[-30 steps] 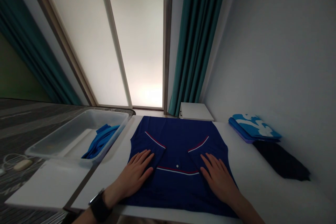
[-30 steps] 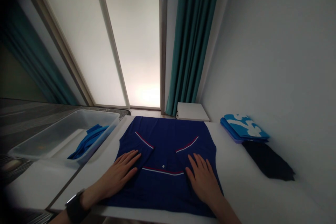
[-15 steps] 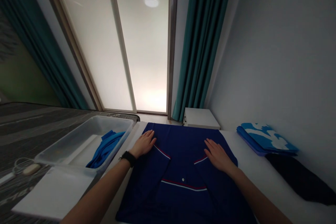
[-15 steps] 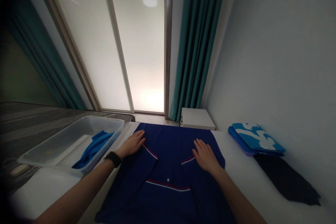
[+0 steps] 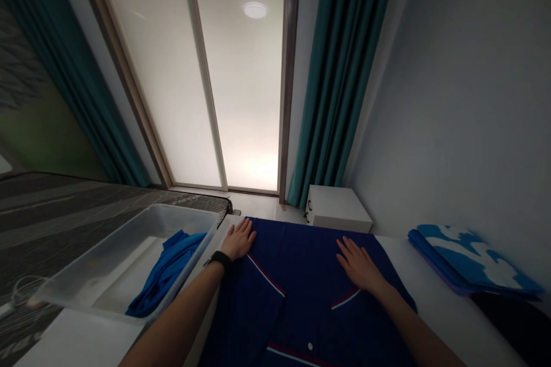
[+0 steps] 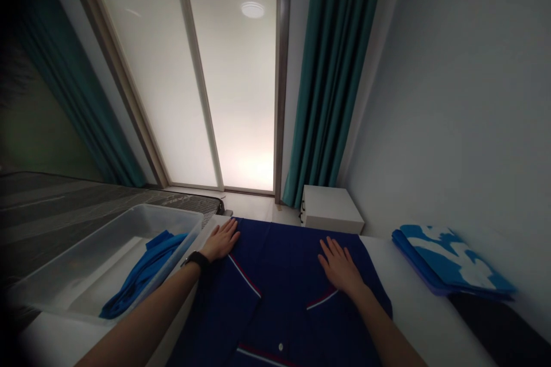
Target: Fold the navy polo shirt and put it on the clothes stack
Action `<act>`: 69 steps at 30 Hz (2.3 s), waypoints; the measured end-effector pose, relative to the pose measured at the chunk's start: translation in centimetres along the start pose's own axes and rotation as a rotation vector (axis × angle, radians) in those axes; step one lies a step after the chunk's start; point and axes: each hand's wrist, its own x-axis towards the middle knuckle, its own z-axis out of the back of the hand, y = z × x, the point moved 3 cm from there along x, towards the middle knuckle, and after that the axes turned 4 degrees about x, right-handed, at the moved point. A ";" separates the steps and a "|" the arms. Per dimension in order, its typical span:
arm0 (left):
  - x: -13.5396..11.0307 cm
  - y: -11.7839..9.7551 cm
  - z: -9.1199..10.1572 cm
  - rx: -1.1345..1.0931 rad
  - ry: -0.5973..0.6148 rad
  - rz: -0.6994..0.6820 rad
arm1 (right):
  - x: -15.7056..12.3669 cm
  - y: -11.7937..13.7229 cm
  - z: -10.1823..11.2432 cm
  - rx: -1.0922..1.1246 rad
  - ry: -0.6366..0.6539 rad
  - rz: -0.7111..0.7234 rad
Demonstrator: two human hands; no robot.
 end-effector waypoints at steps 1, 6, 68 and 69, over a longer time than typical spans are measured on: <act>-0.1 0.2 -0.2 0.005 0.002 0.013 | 0.0 -0.2 -0.3 0.000 0.010 -0.015; -0.5 0.7 -0.6 0.022 -0.004 0.076 | -0.2 -0.8 -1.2 -0.034 0.004 -0.112; 4.6 3.1 0.5 -0.502 -0.201 0.430 | 8.9 27.4 -1.1 0.259 -0.212 0.449; 5.0 3.3 0.4 -0.556 -0.183 0.443 | 8.9 27.3 -1.0 0.264 -0.227 0.442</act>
